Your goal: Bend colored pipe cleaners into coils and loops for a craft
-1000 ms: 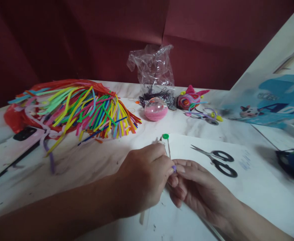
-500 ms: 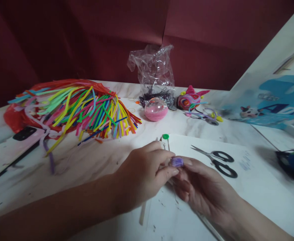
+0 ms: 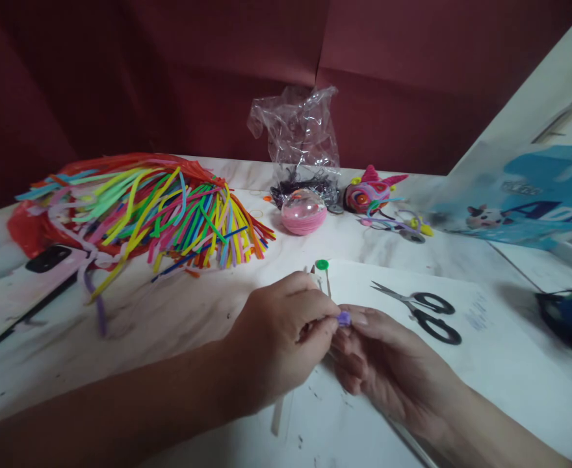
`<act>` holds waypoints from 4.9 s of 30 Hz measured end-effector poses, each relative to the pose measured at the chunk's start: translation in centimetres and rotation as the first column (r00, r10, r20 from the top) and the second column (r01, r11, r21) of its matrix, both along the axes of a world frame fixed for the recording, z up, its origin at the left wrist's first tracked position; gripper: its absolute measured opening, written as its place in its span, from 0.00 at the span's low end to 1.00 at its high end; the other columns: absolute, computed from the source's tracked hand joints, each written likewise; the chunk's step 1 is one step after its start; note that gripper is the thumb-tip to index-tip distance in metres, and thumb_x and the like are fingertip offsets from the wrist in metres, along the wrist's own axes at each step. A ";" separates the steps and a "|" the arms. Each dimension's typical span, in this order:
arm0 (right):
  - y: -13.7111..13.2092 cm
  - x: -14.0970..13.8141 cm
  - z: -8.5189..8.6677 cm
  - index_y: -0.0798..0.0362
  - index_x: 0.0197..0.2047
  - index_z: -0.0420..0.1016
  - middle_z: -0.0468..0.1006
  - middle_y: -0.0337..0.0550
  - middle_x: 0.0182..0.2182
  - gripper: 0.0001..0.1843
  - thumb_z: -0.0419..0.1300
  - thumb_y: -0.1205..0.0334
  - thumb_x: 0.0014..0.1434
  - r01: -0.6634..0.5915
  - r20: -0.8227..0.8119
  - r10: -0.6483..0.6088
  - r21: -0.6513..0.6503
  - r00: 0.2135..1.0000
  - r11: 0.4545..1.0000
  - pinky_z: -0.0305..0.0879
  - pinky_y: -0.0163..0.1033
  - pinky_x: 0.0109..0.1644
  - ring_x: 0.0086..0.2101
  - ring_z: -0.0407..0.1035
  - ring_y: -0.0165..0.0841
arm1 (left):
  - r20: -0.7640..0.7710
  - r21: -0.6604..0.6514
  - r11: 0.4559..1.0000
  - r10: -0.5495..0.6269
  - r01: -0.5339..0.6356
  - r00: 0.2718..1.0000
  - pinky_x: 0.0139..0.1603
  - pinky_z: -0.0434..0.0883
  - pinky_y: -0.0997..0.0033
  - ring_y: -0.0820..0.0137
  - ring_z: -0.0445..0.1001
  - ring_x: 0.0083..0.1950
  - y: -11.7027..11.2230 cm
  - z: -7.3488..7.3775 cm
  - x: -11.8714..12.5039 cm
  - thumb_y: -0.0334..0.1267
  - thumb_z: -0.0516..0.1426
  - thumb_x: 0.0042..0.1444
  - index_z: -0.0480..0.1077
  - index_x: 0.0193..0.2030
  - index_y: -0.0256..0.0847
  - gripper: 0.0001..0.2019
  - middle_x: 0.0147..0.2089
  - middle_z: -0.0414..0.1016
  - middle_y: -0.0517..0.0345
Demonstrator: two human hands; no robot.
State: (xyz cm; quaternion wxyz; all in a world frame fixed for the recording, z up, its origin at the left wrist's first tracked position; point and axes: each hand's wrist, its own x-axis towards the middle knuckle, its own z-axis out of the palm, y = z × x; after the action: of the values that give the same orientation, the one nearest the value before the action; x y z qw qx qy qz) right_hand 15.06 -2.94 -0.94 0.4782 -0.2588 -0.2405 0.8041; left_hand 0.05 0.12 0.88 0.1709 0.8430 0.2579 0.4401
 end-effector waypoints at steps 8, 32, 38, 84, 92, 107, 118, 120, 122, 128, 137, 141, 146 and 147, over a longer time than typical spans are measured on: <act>0.1 -0.2 -0.1 0.63 0.23 0.75 0.69 0.37 0.15 0.07 0.64 0.67 0.47 0.015 0.029 -0.015 -0.023 0.999 1.000 0.69 0.29 0.18 0.15 0.63 0.22 | -0.142 0.192 0.981 0.054 -0.026 0.988 0.26 0.65 0.77 0.75 0.67 0.27 0.0 -0.6 -0.3 0.27 0.50 0.52 0.68 0.27 0.34 0.07 0.26 0.68 0.58; 0.2 0.7 -0.3 0.60 0.23 0.75 0.69 0.36 0.14 0.02 0.64 0.70 0.44 0.002 0.109 -0.001 -0.004 0.994 1.000 0.67 0.30 0.17 0.12 0.58 0.21 | -0.113 0.276 0.959 -0.025 0.056 0.993 0.23 0.64 0.83 0.79 0.67 0.26 0.9 -2.2 -1.0 0.32 0.52 0.54 0.69 0.29 0.38 0.06 0.27 0.70 0.62; 0.4 0.9 0.0 0.59 0.21 0.75 0.69 0.35 0.13 0.03 0.65 0.69 0.42 0.048 0.220 -0.060 0.059 0.974 0.997 0.66 0.30 0.18 0.12 0.57 0.20 | 0.112 -0.238 0.961 -0.120 0.144 0.986 0.26 0.68 0.79 0.77 0.71 0.27 1.0 -0.7 -0.2 0.26 0.51 0.51 0.70 0.33 0.35 0.07 0.26 0.72 0.58; 0.3 0.8 -0.2 0.59 0.21 0.74 0.71 0.37 0.14 0.08 0.67 0.64 0.44 0.064 0.385 -0.155 0.239 0.910 0.969 0.66 0.31 0.22 0.14 0.60 0.21 | 0.450 -0.893 0.059 0.139 0.446 0.882 0.23 0.63 0.77 0.77 0.66 0.20 0.2 -0.4 0.7 0.30 0.59 0.42 0.65 0.27 0.34 0.05 0.19 0.67 0.60; 0.5 1.0 -0.2 0.58 0.20 0.72 0.69 0.35 0.12 0.10 0.67 0.63 0.45 0.046 0.333 -0.109 0.193 0.936 0.980 0.65 0.30 0.21 0.13 0.60 0.22 | 0.464 -0.886 0.087 0.118 0.456 0.878 0.24 0.63 0.75 0.77 0.66 0.21 0.3 -0.2 0.8 0.29 0.58 0.43 0.70 0.35 0.33 0.09 0.20 0.68 0.59; 0.4 0.2 -0.6 0.59 0.18 0.71 0.70 0.38 0.14 0.15 0.64 0.58 0.49 0.034 0.231 -0.068 0.146 0.970 0.989 0.63 0.27 0.19 0.15 0.61 0.22 | 0.569 -0.821 0.180 0.179 0.542 0.803 0.25 0.66 0.75 0.75 0.70 0.22 -0.8 -0.5 1.4 0.30 0.58 0.47 0.66 0.32 0.34 0.06 0.21 0.71 0.59; 0.3 0.3 -0.4 0.57 0.18 0.70 0.66 0.34 0.11 0.17 0.64 0.53 0.47 0.168 0.235 -0.191 0.116 0.953 0.979 0.60 0.29 0.15 0.11 0.54 0.21 | 0.604 -0.796 0.152 0.230 0.585 0.763 0.25 0.67 0.78 0.77 0.70 0.22 -1.0 -0.2 1.2 0.29 0.58 0.47 0.66 0.31 0.34 0.04 0.22 0.71 0.60; 0.3 0.6 -0.4 0.56 0.20 0.71 0.65 0.33 0.12 0.16 0.64 0.53 0.47 0.220 0.263 -0.249 0.135 0.932 0.966 0.60 0.30 0.17 0.12 0.54 0.21 | 0.597 -0.802 0.147 0.259 0.580 0.760 0.26 0.67 0.77 0.76 0.71 0.23 -0.8 -0.2 1.0 0.29 0.57 0.47 0.66 0.31 0.34 0.04 0.22 0.72 0.60; 0.1 0.7 -0.3 0.56 0.22 0.73 0.67 0.35 0.14 0.13 0.64 0.55 0.48 0.263 0.325 -0.322 0.214 0.889 0.941 0.61 0.30 0.19 0.14 0.57 0.22 | 0.576 -0.817 0.149 0.272 0.557 0.771 0.26 0.68 0.75 0.74 0.72 0.23 -0.7 -0.1 1.0 0.30 0.57 0.47 0.66 0.31 0.34 0.04 0.23 0.73 0.59; -1.1 0.3 -0.2 0.51 0.30 0.77 0.75 0.39 0.23 0.05 0.66 0.62 0.47 0.196 0.414 -0.382 0.424 0.826 0.884 0.66 0.33 0.30 0.25 0.67 0.27 | 0.506 -0.861 0.201 0.256 0.466 0.824 0.26 0.70 0.73 0.74 0.72 0.22 -0.9 0.3 1.4 0.32 0.58 0.47 0.63 0.30 0.34 0.06 0.25 0.74 0.56; -0.5 1.5 0.5 0.55 0.21 0.74 0.68 0.38 0.17 0.11 0.64 0.57 0.49 0.067 0.627 -0.403 0.488 0.667 0.870 0.53 0.31 0.18 0.18 0.56 0.25 | 0.395 -0.855 0.418 0.137 0.308 0.909 0.23 0.68 0.75 0.74 0.71 0.24 -0.8 0.3 1.2 0.34 0.59 0.45 0.66 0.34 0.36 0.09 0.25 0.72 0.60; -0.5 1.9 0.4 0.55 0.22 0.73 0.67 0.38 0.17 0.12 0.64 0.55 0.48 0.031 0.651 -0.364 0.463 0.666 0.886 0.52 0.32 0.19 0.18 0.56 0.25 | 0.371 -0.831 0.476 0.091 0.287 0.924 0.25 0.69 0.77 0.76 0.70 0.25 -0.7 0.4 1.2 0.32 0.59 0.45 0.68 0.31 0.35 0.06 0.25 0.71 0.60; -0.4 1.8 0.4 0.55 0.24 0.72 0.70 0.39 0.19 0.11 0.65 0.57 0.47 0.064 0.623 -0.335 0.415 0.707 0.907 0.54 0.32 0.21 0.19 0.58 0.26 | 0.374 -0.805 0.514 0.056 0.295 0.926 0.25 0.68 0.79 0.78 0.69 0.23 -0.8 0.4 1.1 0.30 0.58 0.46 0.70 0.32 0.36 0.04 0.24 0.71 0.62; -0.4 1.8 0.4 0.55 0.24 0.73 0.70 0.39 0.19 0.10 0.65 0.57 0.46 0.082 0.615 -0.340 0.407 0.711 0.910 0.55 0.32 0.21 0.19 0.59 0.26 | 0.375 -0.804 0.518 0.057 0.294 0.925 0.25 0.68 0.79 0.78 0.68 0.23 -0.8 0.4 1.1 0.30 0.58 0.46 0.70 0.32 0.36 0.04 0.24 0.70 0.62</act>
State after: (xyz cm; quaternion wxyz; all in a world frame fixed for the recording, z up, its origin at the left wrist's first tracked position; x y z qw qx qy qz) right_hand 16.85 -3.31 -0.51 0.4865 -0.4684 -0.5044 0.5380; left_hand 1.11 -0.71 1.27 0.6326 0.5736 0.3444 0.3900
